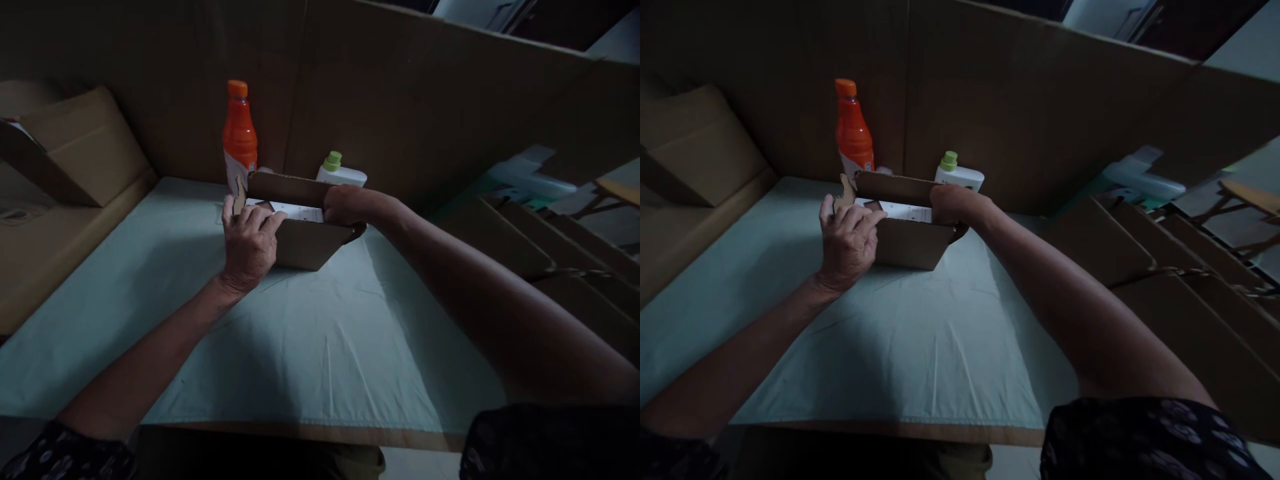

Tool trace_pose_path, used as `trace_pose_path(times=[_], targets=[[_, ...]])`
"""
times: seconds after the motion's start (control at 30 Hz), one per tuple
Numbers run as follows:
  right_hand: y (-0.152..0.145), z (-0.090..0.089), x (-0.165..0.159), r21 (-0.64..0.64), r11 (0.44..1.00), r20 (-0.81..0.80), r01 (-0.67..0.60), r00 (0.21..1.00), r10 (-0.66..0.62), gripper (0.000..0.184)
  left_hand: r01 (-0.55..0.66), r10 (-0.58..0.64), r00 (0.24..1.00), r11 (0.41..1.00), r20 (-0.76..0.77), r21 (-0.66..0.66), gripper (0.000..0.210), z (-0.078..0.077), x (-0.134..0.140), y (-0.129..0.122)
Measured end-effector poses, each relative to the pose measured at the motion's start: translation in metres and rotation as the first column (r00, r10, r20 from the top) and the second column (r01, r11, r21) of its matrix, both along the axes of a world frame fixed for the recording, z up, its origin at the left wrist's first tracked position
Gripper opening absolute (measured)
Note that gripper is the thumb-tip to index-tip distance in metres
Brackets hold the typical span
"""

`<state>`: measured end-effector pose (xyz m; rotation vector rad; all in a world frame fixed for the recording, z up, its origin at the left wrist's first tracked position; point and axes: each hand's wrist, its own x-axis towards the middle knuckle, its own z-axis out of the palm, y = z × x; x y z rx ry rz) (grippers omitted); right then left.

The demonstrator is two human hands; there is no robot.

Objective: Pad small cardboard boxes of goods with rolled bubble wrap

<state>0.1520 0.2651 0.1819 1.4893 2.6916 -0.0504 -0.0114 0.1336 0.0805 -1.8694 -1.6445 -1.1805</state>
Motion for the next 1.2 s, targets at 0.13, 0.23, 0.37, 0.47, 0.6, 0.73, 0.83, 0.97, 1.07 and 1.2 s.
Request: trace_pose_path(times=[0.13, 0.23, 0.37, 0.47, 0.6, 0.73, 0.83, 0.97, 1.07, 1.2], targets=[[-0.016, 0.027, 0.015, 0.015, 0.999, 0.144, -0.032, 0.989, 0.029, 0.014, 0.009, -0.009, 1.000, 1.000, 0.011, -0.013, 0.039, 0.003, -0.002, -0.001], [-0.033, 0.039, 0.046, 0.162, 0.985, -0.141, 0.054, 0.990, -0.031, 0.018, 0.006, -0.007, 0.999, 0.999, 0.042, 0.034, 0.052, -0.002, -0.011, -0.012], [-0.051, 0.015, 0.103, 0.113, 0.977, -0.511, 0.179, 0.854, -0.097, 0.019, 0.009, -0.020, 0.977, 0.999, 0.212, 0.051, 0.075, -0.030, -0.034, -0.026], [-0.057, -0.032, 0.122, -0.021, 0.986, -0.608, 0.166, 0.780, -0.145, 0.033, 0.067, -0.024, 0.901, 0.994, 0.433, -0.084, 0.080, -0.058, -0.047, -0.023], [-0.056, -0.091, 0.102, -0.146, 0.989, -0.688, 0.006, 0.718, -0.106, 0.072, 0.254, -0.019, 0.691, 0.942, 0.723, -0.219, 0.080, -0.079, -0.045, -0.007], [-0.057, -0.113, 0.083, -0.144, 0.988, -0.719, -0.053, 0.691, -0.068, 0.068, 0.349, -0.045, 0.550, 0.920, 0.834, -0.181, 0.071, -0.077, -0.034, 0.004], [-0.059, -0.097, 0.097, -0.080, 0.996, -0.715, -0.035, 0.698, -0.033, 0.061, 0.374, -0.048, 0.526, 0.910, 0.849, -0.180, 0.066, -0.074, -0.033, 0.002], [-0.051, -0.044, 0.118, 0.151, 0.989, -0.688, -0.006, 0.717, 0.110, 0.032, 0.385, -0.030, 0.516, 0.901, 0.856, -0.201, 0.068, -0.075, -0.036, -0.007], [-0.029, -0.004, 0.102, 0.250, 0.968, -0.483, -0.022, 0.863, 0.144, 0.023, 0.391, -0.056, 0.507, 0.904, 0.860, -0.171, 0.069, -0.076, -0.033, -0.011], [0.001, 0.020, 0.059, 0.111, 0.993, -0.103, -0.030, 0.994, 0.041, 0.028, 0.368, -0.073, 0.507, 0.919, 0.859, -0.139, 0.071, -0.080, -0.025, -0.014]])
